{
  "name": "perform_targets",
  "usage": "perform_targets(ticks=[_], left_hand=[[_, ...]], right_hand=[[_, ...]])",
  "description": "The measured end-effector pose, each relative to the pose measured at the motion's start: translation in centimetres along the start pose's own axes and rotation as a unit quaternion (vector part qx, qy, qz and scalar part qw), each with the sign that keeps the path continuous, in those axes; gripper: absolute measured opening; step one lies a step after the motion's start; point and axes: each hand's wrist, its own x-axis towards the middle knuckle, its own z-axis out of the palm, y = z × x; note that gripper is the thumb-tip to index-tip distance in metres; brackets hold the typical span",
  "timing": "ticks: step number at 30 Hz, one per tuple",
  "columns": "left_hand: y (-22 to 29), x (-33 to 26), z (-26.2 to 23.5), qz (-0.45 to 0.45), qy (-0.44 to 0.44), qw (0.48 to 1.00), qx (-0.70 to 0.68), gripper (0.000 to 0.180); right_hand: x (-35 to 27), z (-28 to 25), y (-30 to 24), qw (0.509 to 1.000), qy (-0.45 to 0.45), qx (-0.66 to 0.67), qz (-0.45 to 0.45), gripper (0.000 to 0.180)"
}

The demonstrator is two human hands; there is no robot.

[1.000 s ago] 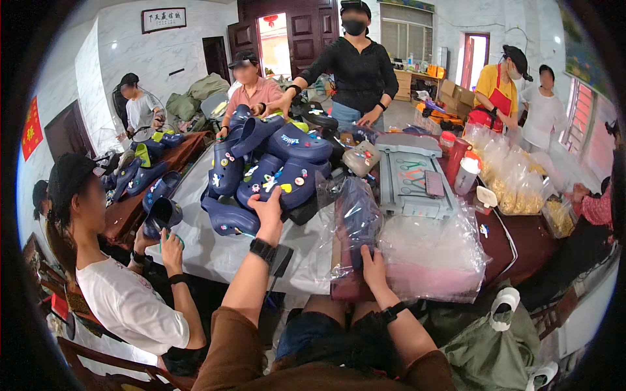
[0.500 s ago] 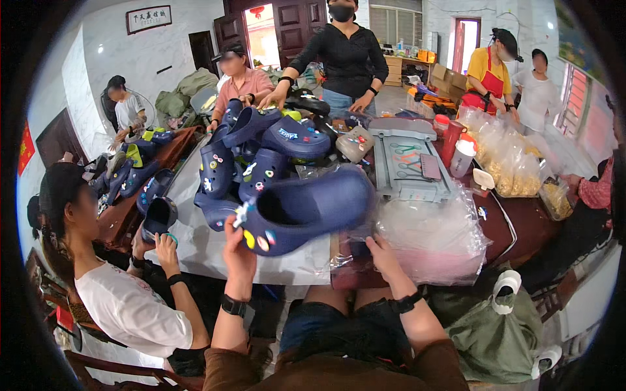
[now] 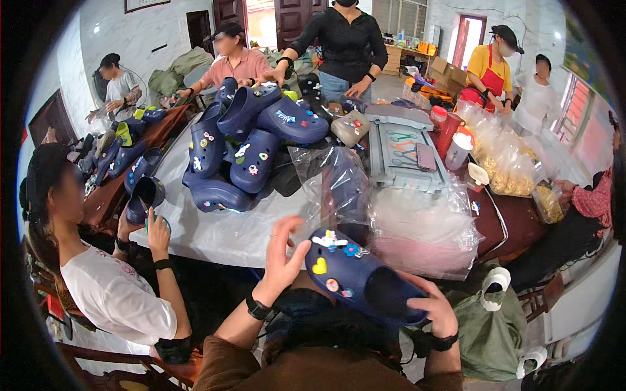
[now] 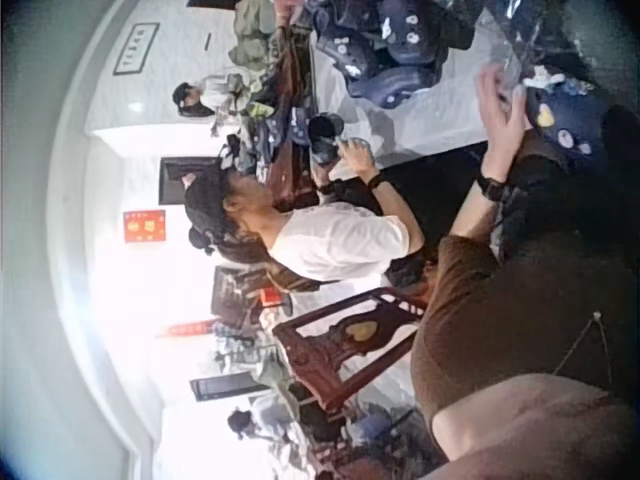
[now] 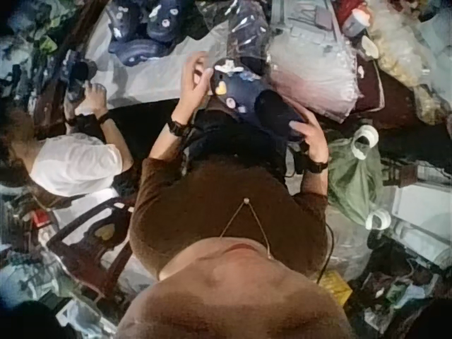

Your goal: Packaging finished shoes into plastic bags and moving them to a collection sack.

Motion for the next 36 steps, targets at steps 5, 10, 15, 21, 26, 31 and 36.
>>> perform_targets(ticks=[5, 10, 15, 21, 26, 31, 36], left_hand=[[-3.3, 0.5, 0.0, 0.167, 0.100, 0.907, 0.374, 0.081], [-5.7, 1.4, 1.0, -0.006, 0.057, 0.943, 0.327, 0.057], [-5.4, 1.7, 2.5, 0.178, 0.146, 0.942, 0.245, 0.037], [-2.1, 1.0, 3.2, 0.177, 0.107, 0.952, 0.224, 0.034], [-2.2, -0.5, 3.6, 0.233, 0.082, 0.937, 0.249, 0.035], [-4.0, -2.1, 3.1, 0.189, 0.045, 0.941, 0.277, 0.031], [-7.7, -2.6, 0.9, 0.053, 0.118, 0.990, 0.064, 0.023]], right_hand=[[-0.4, -1.9, 1.0, 0.998, 0.013, -0.062, -0.023, 0.068], [1.9, -0.7, 3.3, 0.968, 0.052, -0.222, -0.106, 0.057], [4.9, 2.8, 2.6, 0.894, 0.154, -0.361, -0.218, 0.057], [10.2, 5.3, 5.0, 0.824, 0.232, -0.435, -0.278, 0.057], [15.0, 6.1, 6.4, 0.778, 0.280, -0.468, -0.313, 0.053], [17.0, 7.1, 7.2, 0.786, 0.205, -0.501, -0.298, 0.079], [15.0, 7.2, 6.8, 0.828, 0.047, -0.456, -0.323, 0.090]])
